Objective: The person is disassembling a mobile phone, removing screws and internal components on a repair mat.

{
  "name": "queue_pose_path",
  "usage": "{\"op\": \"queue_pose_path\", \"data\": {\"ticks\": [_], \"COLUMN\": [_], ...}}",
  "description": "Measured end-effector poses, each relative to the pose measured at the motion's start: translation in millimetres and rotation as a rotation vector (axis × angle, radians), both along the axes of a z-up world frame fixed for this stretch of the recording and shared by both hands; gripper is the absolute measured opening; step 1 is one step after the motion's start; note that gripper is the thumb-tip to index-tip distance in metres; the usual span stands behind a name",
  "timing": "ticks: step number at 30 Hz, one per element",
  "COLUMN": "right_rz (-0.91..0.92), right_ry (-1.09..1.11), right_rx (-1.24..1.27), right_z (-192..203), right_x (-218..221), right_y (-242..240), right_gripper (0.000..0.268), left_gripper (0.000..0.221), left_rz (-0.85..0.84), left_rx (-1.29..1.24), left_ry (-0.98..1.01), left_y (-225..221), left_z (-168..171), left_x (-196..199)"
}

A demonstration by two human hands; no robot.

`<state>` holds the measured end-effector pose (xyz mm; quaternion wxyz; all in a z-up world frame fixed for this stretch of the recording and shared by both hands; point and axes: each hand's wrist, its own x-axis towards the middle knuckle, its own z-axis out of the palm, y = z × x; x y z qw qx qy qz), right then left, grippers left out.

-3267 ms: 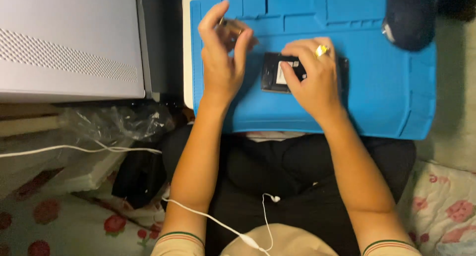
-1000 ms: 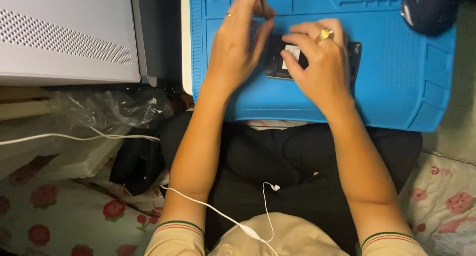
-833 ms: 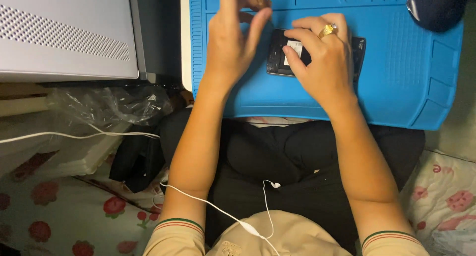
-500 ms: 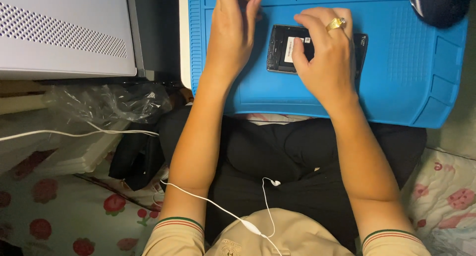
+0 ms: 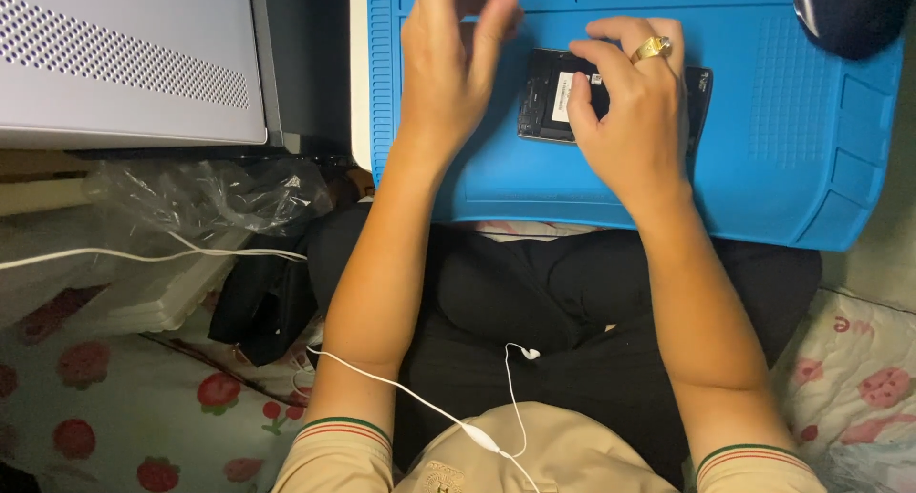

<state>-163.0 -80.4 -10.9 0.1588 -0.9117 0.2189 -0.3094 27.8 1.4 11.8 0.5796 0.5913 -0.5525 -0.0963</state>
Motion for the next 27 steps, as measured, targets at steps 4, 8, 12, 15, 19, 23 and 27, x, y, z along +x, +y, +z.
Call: {"op": "queue_pose_path", "data": {"ticks": [4, 8, 12, 15, 19, 23, 27], "right_rz": [0.002, 0.002, 0.001, 0.001, -0.013, 0.006, -0.008], "right_ry": [0.004, 0.003, 0.010, 0.008, 0.004, -0.037, -0.031], "right_rx": [0.001, -0.009, -0.008, -0.004, -0.007, -0.017, -0.005], "right_z": [1, 1, 1, 1, 3, -1, -1], "right_x": [0, 0, 0, 0, 1, 3, 4], "right_y": [0, 0, 0, 0, 1, -1, -2], "right_gripper": [0.018, 0.017, 0.017, 0.018, 0.017, 0.015, 0.018], "left_gripper": [0.014, 0.042, 0.049, 0.055, 0.056, 0.062, 0.056], "left_rz": [-0.065, -0.110, -0.107, -0.122, -0.162, -0.215, -0.229], "left_rx": [0.088, 0.129, 0.160, 0.129, 0.111, 0.189, 0.272], "left_ry": [0.133, 0.145, 0.146, 0.101, 0.131, 0.071, -0.063], "left_y": [-2, -4, -3, -3, -2, 3, 4], "left_z": [-8, -32, -36, -45, -41, -24, -9], "left_x": [-14, -19, -21, -19, -20, -18, -19]}}
